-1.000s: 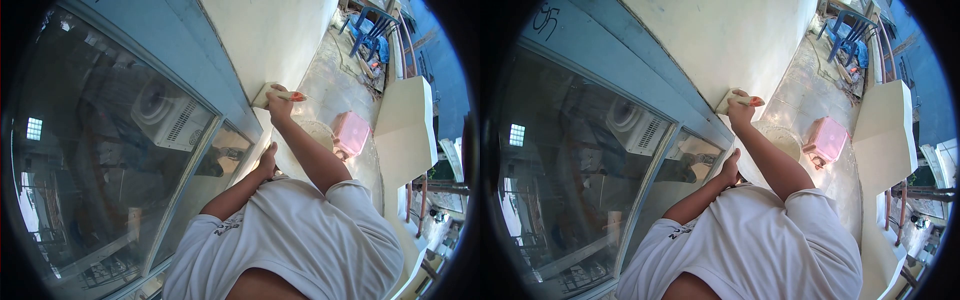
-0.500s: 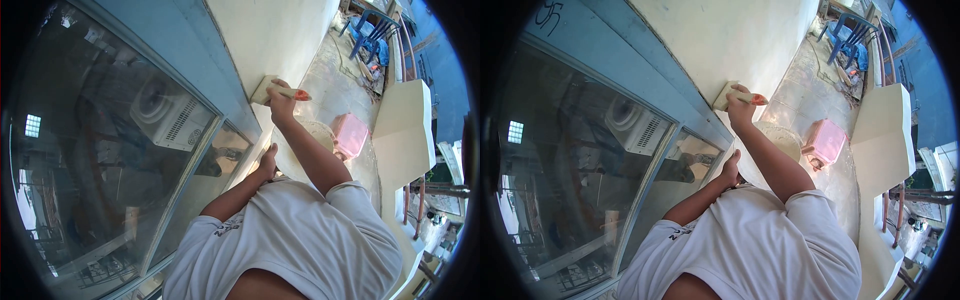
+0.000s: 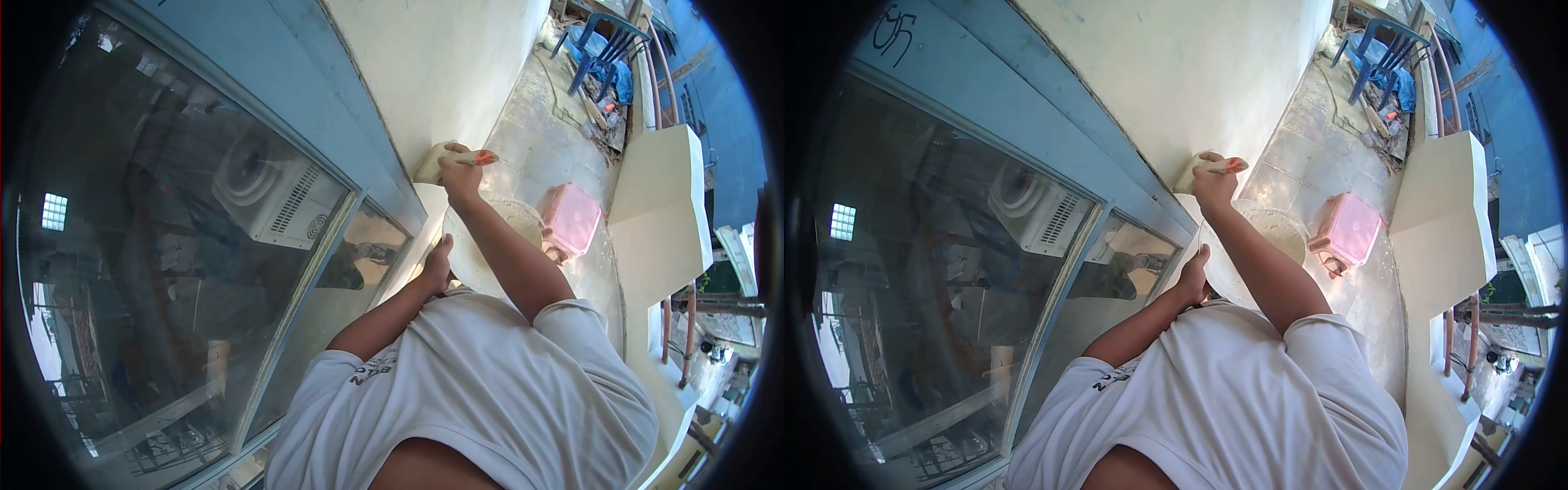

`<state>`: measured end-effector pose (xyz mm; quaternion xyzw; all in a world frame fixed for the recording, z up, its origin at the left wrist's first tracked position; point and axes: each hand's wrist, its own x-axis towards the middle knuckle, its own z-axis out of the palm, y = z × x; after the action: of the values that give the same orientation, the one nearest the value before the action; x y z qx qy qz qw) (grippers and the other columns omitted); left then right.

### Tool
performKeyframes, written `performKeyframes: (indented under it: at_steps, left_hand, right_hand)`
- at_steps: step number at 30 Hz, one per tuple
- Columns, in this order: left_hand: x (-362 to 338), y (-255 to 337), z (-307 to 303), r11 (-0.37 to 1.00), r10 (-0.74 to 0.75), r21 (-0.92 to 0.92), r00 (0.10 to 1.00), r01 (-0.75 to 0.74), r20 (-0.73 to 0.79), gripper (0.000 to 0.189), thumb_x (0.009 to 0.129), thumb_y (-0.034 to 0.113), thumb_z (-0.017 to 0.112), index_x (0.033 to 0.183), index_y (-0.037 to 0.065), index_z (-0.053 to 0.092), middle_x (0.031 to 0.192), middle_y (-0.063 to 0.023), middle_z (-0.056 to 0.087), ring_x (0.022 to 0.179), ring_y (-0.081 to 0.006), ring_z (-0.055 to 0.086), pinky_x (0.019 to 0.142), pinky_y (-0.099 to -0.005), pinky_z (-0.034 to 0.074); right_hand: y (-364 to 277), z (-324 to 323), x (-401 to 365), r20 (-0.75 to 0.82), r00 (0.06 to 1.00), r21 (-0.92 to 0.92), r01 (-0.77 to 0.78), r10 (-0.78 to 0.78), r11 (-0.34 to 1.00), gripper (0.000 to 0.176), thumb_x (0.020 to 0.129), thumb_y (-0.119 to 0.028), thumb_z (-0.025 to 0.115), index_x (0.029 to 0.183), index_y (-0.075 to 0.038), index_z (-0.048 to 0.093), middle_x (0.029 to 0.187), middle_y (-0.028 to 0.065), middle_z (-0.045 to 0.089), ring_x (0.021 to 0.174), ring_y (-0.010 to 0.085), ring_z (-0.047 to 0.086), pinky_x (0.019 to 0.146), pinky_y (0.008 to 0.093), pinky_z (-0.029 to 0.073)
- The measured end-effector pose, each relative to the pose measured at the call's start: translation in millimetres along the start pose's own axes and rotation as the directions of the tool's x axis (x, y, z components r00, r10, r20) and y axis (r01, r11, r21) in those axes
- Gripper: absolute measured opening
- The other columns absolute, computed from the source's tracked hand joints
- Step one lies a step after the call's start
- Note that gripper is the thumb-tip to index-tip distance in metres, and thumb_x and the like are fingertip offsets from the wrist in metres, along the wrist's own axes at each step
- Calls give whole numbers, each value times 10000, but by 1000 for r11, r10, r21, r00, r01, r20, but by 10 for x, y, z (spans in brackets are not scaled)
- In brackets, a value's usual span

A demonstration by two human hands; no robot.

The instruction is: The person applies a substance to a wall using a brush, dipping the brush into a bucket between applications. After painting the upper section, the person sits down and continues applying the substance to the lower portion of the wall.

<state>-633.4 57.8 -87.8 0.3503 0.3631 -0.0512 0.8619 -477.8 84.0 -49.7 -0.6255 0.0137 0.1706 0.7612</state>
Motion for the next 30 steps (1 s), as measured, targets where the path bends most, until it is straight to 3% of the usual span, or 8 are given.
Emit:
performKeyframes:
  at_steps: [3,5,7,12,14,21,27,30]
  left_hand:
    - [-55,23,34,999,3,-36,1000,-2,14,490,936,370,354,1314,61,305,1206,-129,477,1073,-267,520,892,-388,451]
    - [152,-82,-169,992,23,-123,994,-9,111,494,936,371,356,1319,64,300,1218,-129,469,1078,-272,516,908,-397,439]
    - [-1,-7,-54,997,22,-79,999,-19,37,502,938,378,339,1326,64,287,1242,-139,454,1104,-278,501,918,-405,436]
    - [-97,81,27,995,5,-102,999,-1,40,453,931,400,356,1250,79,379,1177,-108,507,1072,-245,526,902,-380,447]
    - [-72,51,32,996,9,-91,1000,-8,13,451,930,401,357,1252,84,377,1181,-104,504,1074,-243,523,900,-381,448]
    - [-2,17,-39,995,14,-104,994,-2,111,451,935,394,336,1262,86,366,1205,-99,490,1112,-243,497,917,-377,438]
    - [-36,127,8,986,121,-125,985,-106,122,479,942,378,321,1318,83,297,1247,-129,448,1127,-270,483,914,-411,442]
    - [-15,150,34,976,161,-167,978,-138,132,475,943,377,319,1315,82,300,1259,-125,439,1132,-266,478,917,-407,437]
  right_hand:
    - [-14,154,40,12,999,-108,50,-49,993,351,710,-5,593,1055,-24,531,914,118,550,736,223,607,577,337,567]
    - [-374,121,-155,49,999,264,-13,1,964,355,713,-5,590,1061,-17,525,930,125,546,761,223,605,578,336,568]
    - [-588,-40,-194,105,993,332,19,-57,943,358,712,-29,595,1062,-9,523,946,119,541,762,193,596,532,300,549]
    - [-378,-147,-87,73,996,65,52,-57,997,354,738,-18,582,1084,9,511,961,143,545,777,215,602,583,324,562]
    - [-454,41,-166,77,996,116,31,-40,993,327,727,-15,582,1050,2,534,945,138,547,795,205,599,568,318,560]
    - [-1735,76,-565,198,962,417,93,-190,904,341,743,-7,572,1074,10,489,969,135,528,791,215,596,575,320,563]
    - [-2377,-630,-830,127,808,523,439,-576,731,438,791,-18,492,1220,-5,404,1144,139,491,1032,245,534,845,381,480]
    - [-2064,-1053,-677,30,906,565,333,-422,755,447,795,-49,512,1224,7,396,1175,149,483,1089,264,503,951,426,396]
